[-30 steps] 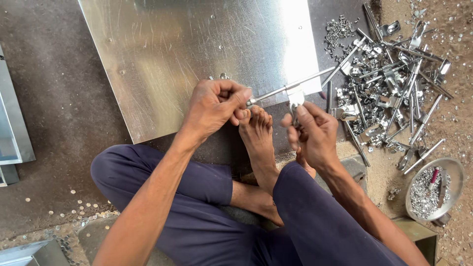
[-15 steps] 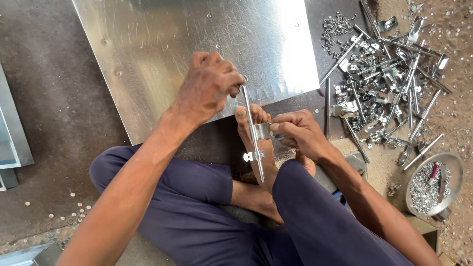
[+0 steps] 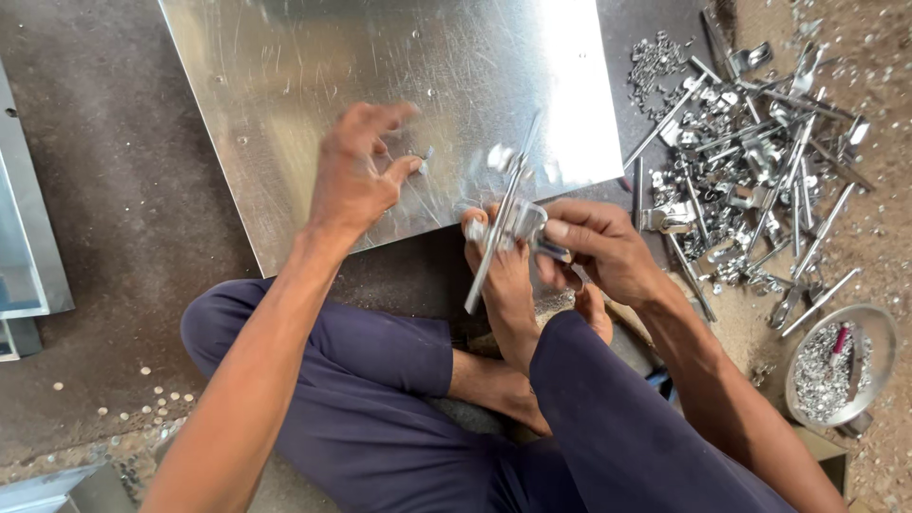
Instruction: The person assembles a metal box by attaching a latch mechanism to a metal sheet using a hammer and punch. They then attach a metal frame to the sheet and secure it with a hammer. The process is repeated for multiple units.
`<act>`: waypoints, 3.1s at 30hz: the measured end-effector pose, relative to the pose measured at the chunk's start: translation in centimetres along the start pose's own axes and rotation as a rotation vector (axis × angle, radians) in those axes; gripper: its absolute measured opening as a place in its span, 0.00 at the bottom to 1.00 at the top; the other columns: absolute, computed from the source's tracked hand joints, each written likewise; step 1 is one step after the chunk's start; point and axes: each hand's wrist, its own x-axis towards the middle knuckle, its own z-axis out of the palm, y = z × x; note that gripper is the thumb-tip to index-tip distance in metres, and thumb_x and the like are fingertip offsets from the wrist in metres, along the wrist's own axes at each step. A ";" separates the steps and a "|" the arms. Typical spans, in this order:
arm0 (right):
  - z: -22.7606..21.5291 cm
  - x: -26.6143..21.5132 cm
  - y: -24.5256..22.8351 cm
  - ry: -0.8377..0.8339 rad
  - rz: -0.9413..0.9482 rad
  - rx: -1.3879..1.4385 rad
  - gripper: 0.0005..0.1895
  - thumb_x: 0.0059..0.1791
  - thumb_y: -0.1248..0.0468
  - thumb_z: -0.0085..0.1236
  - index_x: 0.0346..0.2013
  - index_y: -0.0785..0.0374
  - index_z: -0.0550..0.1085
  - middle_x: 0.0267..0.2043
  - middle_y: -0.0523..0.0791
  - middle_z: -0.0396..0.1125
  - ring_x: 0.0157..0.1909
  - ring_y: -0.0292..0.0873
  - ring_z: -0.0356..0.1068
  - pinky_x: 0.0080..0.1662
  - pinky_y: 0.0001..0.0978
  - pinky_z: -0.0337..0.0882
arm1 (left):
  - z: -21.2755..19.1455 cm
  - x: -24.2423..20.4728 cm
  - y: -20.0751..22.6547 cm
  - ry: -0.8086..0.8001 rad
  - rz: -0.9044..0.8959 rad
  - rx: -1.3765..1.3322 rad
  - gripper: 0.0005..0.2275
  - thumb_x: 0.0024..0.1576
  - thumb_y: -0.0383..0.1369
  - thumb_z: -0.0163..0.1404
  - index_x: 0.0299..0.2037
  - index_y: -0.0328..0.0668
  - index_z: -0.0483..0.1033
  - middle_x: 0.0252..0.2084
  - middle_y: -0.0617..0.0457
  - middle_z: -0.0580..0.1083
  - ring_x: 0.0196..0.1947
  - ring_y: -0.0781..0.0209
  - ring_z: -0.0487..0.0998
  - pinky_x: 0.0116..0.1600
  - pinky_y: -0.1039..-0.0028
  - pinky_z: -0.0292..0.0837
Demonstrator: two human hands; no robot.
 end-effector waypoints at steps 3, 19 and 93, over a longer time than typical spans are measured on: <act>-0.1 0.7 -0.7 0.057 -0.046 0.104 0.16 0.57 0.61 0.49 0.50 0.70 0.75 0.31 0.48 0.74 0.28 0.38 0.73 0.26 0.28 0.69 | 1.7 0.3 -2.9 0.103 0.326 0.207 0.11 0.52 0.29 0.62 0.45 0.52 0.82 0.47 0.55 0.75 0.49 0.57 0.76 0.55 0.68 0.76; 4.5 3.9 3.3 0.083 -0.198 0.275 0.14 0.60 0.66 0.51 0.58 0.73 0.73 0.55 0.41 0.68 0.58 0.37 0.67 0.62 0.34 0.66 | 6.6 -7.9 4.2 0.194 -0.119 -1.201 0.06 0.59 0.21 0.56 0.45 0.29 0.77 0.41 0.49 0.80 0.40 0.67 0.81 0.47 0.79 0.79; -10.9 2.3 2.5 0.820 -0.387 -0.784 0.08 0.66 0.67 0.51 0.59 0.67 0.69 0.45 0.49 0.68 0.44 0.43 0.73 0.44 0.31 0.83 | 1.6 1.8 -3.4 -0.036 -0.044 0.255 0.49 0.27 0.48 0.76 0.65 0.63 0.68 0.50 0.55 0.65 0.53 0.53 0.64 0.59 0.57 0.58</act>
